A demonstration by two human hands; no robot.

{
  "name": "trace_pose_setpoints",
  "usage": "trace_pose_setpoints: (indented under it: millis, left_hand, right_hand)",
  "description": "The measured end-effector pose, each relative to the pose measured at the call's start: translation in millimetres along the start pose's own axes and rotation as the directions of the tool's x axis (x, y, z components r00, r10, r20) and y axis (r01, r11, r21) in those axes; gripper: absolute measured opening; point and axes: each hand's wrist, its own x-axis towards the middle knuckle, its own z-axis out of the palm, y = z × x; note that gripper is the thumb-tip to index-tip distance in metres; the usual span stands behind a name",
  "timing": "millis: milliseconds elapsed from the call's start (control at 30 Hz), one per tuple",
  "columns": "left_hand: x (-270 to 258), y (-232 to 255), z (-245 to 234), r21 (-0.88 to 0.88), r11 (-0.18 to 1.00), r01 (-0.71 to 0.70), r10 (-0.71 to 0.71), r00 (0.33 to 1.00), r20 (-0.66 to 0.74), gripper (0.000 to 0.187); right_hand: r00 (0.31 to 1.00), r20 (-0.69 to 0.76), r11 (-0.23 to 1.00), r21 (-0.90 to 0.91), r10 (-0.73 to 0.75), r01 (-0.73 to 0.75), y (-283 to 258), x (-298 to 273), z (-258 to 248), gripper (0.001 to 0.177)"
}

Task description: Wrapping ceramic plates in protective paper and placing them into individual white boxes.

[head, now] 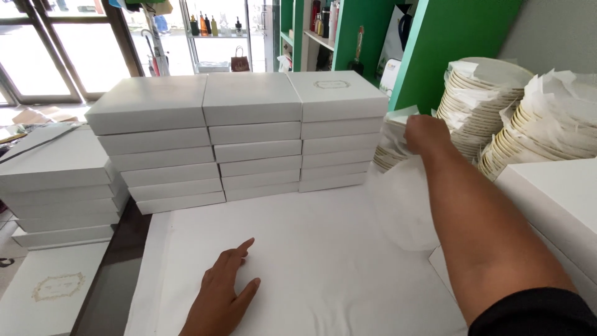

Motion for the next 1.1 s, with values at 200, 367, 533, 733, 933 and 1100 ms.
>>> trace_pose_setpoints:
  millis: [200, 367, 533, 733, 933, 1100]
  left_hand:
    - [0, 0, 0, -0.003, 0.999, -0.032, 0.032, 0.999, -0.024, 0.069]
    - [-1, -3, 1, 0.002, 0.998, -0.059, 0.059, 0.998, -0.039, 0.068]
    - [-2, -2, 0, -0.007, 0.997, -0.072, 0.072, 0.997, -0.04, 0.067]
    - [-3, 0, 0, -0.017, 0.998, -0.055, 0.055, 0.998, -0.041, 0.065]
    - [-4, -1, -1, -0.019, 0.999, -0.05, 0.049, 0.998, -0.04, 0.063]
    - [-6, 1, -2, -0.024, 0.999, -0.038, 0.038, 0.999, -0.027, 0.06]
  right_hand:
    - [0.991, 0.119, 0.991, 0.11, 0.062, -0.075, -3, -12, -28, 0.047]
    - [0.992, 0.093, 0.986, 0.131, 0.087, -0.099, 3, -16, -51, 0.05]
    - [0.961, 0.099, 0.904, 0.326, 0.258, -0.276, 11, -16, -80, 0.074]
    - [0.944, -0.044, 0.864, 0.419, 0.327, -0.28, 55, 16, -79, 0.042]
    - [0.971, 0.1, 0.935, 0.262, 0.219, -0.238, 61, -1, -125, 0.071]
    - [0.998, -0.055, 0.959, 0.283, 0.02, -0.003, 62, -41, -167, 0.035]
